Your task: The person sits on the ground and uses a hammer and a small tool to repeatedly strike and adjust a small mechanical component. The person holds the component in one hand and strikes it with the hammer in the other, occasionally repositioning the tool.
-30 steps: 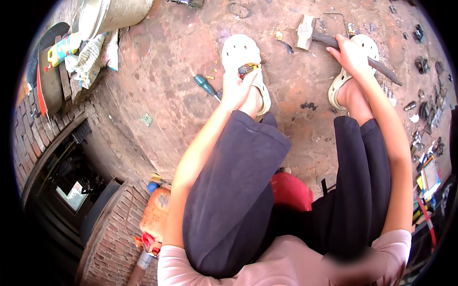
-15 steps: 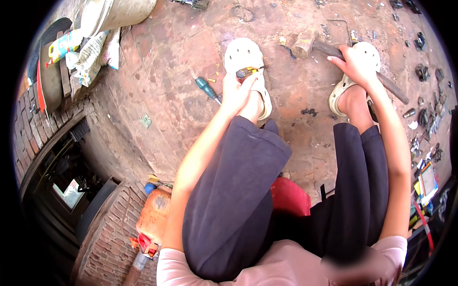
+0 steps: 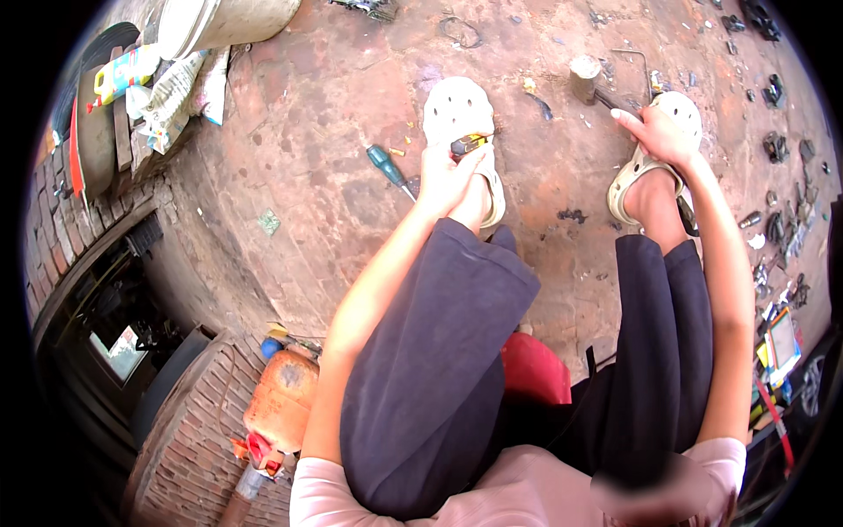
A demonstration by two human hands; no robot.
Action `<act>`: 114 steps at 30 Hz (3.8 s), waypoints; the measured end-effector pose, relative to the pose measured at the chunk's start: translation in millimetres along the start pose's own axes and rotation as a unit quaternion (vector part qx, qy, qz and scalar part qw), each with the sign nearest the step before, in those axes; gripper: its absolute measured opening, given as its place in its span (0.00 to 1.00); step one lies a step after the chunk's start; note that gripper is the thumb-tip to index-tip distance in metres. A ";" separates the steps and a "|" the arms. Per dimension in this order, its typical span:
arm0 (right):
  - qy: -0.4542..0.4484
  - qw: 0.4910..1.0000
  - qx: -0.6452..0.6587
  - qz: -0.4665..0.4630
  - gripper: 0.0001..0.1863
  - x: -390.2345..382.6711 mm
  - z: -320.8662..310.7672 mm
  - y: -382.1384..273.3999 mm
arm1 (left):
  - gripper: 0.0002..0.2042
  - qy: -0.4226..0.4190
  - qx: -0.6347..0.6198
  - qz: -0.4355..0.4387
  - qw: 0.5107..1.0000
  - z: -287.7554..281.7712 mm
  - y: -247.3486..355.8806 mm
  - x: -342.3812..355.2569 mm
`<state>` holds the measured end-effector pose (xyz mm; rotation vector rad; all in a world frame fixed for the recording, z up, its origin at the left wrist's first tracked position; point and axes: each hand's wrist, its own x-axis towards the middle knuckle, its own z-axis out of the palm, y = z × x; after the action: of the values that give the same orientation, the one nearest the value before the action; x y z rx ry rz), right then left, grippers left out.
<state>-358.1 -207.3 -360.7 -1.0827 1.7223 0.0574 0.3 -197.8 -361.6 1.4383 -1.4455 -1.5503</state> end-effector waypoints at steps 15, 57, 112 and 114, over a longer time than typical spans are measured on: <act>0.028 0.952 0.064 -0.299 0.24 -134.3 10.4 -116.4 | 0.08 0.044 -0.115 -0.065 0.990 -9.7 -7.2 -11.3; -0.060 0.962 -0.060 -0.259 0.31 -152.5 33.9 -137.5 | 0.10 -0.048 0.070 0.104 0.991 4.4 -9.4 9.2; 0.162 0.904 0.018 -0.395 0.13 67.6 159.1 -78.0 | 0.12 0.123 -0.125 0.049 0.983 -1.6 17.8 -19.5; 0.174 0.914 0.074 -0.358 0.13 70.0 159.7 -74.6 | 0.11 0.135 -0.122 0.043 0.982 4.0 28.2 -20.9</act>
<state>-192.9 -213.6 -453.6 -1.6127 1.4941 -0.7556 -5.1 -184.6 -329.3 1.3594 -1.1022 -1.3658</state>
